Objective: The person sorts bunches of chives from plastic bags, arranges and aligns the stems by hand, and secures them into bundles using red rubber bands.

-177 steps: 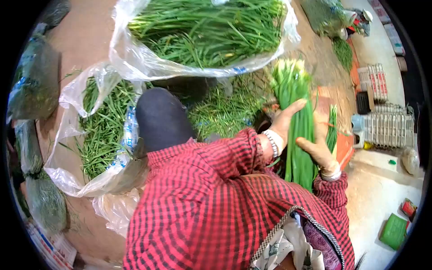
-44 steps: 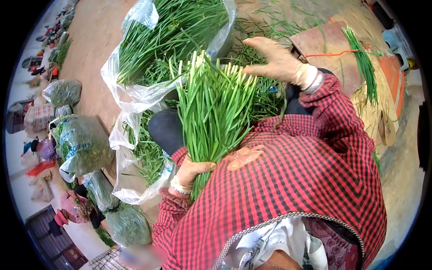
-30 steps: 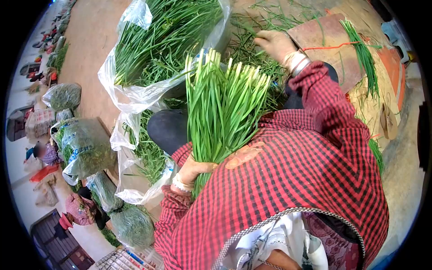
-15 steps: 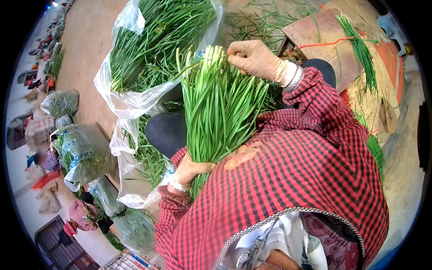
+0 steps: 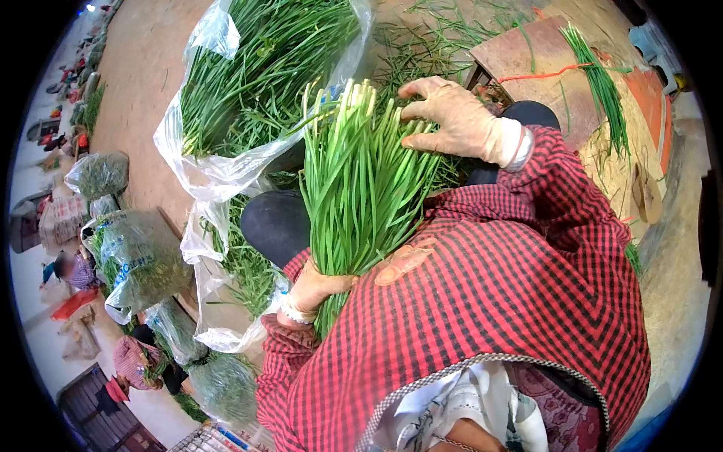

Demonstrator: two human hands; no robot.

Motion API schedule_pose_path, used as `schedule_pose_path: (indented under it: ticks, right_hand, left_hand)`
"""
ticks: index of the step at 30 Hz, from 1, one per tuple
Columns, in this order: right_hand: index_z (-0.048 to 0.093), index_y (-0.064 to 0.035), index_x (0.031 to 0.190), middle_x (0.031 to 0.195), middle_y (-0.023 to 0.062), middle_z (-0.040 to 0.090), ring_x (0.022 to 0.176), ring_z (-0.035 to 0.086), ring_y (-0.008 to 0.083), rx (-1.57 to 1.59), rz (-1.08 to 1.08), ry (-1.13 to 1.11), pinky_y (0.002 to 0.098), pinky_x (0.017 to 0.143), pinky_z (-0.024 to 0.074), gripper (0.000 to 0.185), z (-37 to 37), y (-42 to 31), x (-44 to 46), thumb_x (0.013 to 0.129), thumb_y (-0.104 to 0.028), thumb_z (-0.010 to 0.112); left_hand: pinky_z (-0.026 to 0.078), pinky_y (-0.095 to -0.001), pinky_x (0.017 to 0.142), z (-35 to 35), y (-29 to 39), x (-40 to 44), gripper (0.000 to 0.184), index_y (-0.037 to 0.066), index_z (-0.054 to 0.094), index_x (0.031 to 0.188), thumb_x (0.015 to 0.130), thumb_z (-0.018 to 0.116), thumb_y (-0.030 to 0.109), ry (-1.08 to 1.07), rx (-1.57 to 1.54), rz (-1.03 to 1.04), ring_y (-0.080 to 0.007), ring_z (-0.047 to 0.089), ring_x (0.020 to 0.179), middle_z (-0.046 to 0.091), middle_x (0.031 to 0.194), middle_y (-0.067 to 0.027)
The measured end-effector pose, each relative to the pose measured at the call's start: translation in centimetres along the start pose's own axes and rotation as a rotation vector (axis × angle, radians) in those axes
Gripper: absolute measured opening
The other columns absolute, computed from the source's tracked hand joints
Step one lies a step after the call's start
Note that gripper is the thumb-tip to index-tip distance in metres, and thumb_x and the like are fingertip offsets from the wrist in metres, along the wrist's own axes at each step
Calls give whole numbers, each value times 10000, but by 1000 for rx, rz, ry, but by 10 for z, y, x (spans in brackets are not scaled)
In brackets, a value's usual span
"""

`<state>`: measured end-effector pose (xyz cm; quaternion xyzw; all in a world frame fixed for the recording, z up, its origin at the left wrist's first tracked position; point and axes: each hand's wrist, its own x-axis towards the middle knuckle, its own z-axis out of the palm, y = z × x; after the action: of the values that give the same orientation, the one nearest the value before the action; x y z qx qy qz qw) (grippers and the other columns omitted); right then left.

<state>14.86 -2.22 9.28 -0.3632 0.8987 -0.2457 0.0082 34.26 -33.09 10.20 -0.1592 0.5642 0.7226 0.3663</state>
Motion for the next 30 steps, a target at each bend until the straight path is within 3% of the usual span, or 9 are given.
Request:
schedule_pose_path:
  ticks: [2, 5, 8, 14, 20, 24, 27, 29, 30]
  right_hand:
    - [707, -94, 1050, 1292, 178, 529, 1201, 485, 347, -19, 3, -42, 440, 1030, 388, 438, 9, 7, 3, 806, -456, 670]
    - [700, -57, 1057, 1302, 180, 522, 1209, 484, 336, 628, 7, -52, 404, 1033, 385, 340, 49, 8, 11, 814, -295, 697]
    - [668, -16, 1053, 1219, 120, 522, 1185, 477, 272, 623, 56, -58, 379, 1013, 388, 263, 46, 3, 7, 881, -212, 636]
    - [627, 0, 891, 1155, 178, 540, 1056, 542, 334, 351, 125, -45, 391, 902, 448, 162, 39, -3, -5, 874, -159, 606]
    - [642, -34, 907, 987, 115, 613, 943, 609, 294, 291, 77, 22, 355, 830, 491, 144, 37, 18, 3, 865, -170, 617]
    - [660, -72, 978, 899, 98, 632, 898, 623, 247, 133, 283, 109, 338, 836, 500, 183, 28, 44, 10, 881, -223, 624]
    - [624, -93, 1145, 1038, 86, 619, 905, 619, 232, 32, 556, 228, 330, 845, 500, 328, 10, 75, 16, 871, -271, 657]
    - [535, -82, 1266, 1219, 133, 567, 1097, 582, 304, -78, 289, 397, 358, 947, 464, 533, 3, 79, 18, 834, -361, 674]
    - [476, -97, 1334, 1301, 111, 498, 1049, 594, 267, 71, 173, 313, 349, 904, 482, 607, -10, 49, 22, 828, -352, 696]
  left_hand:
    - [450, -330, 956, 2, 3, -1, 634, 38, 540, 1259, 670, 766, -26, 9, 42, 13, -165, 588, 1061, 635, 1172, -41]
    - [448, -324, 956, 6, 8, -3, 614, 30, 544, 1251, 678, 758, -28, 31, 118, 31, -161, 588, 1057, 637, 1167, -41]
    - [449, -320, 950, 3, 4, -5, 606, 26, 549, 1245, 678, 755, -30, 35, 188, 41, -158, 591, 1042, 639, 1158, -40]
    - [458, -320, 930, 8, 9, -10, 579, 23, 559, 1233, 685, 737, -28, 77, 67, 15, -157, 601, 1006, 655, 1119, -38]
    - [505, -295, 802, 8, 10, -11, 513, 17, 590, 1182, 692, 738, -21, 86, 41, 34, -153, 628, 887, 670, 1038, -54]
    - [510, -278, 748, 3, 12, -16, 494, 15, 593, 1168, 697, 739, -18, 72, -49, -15, -150, 634, 827, 675, 989, -59]
    - [502, -282, 774, -3, 8, -25, 526, 16, 578, 1189, 689, 736, -25, 61, -94, -7, -156, 628, 846, 670, 1007, -62]
    - [501, -285, 782, 0, 8, -25, 534, 15, 572, 1196, 688, 733, -26, 65, -108, -5, -158, 628, 858, 668, 1015, -62]
    - [500, -288, 789, 1, 7, -24, 542, 14, 566, 1203, 688, 730, -26, 67, -120, -13, -161, 627, 870, 666, 1024, -61]
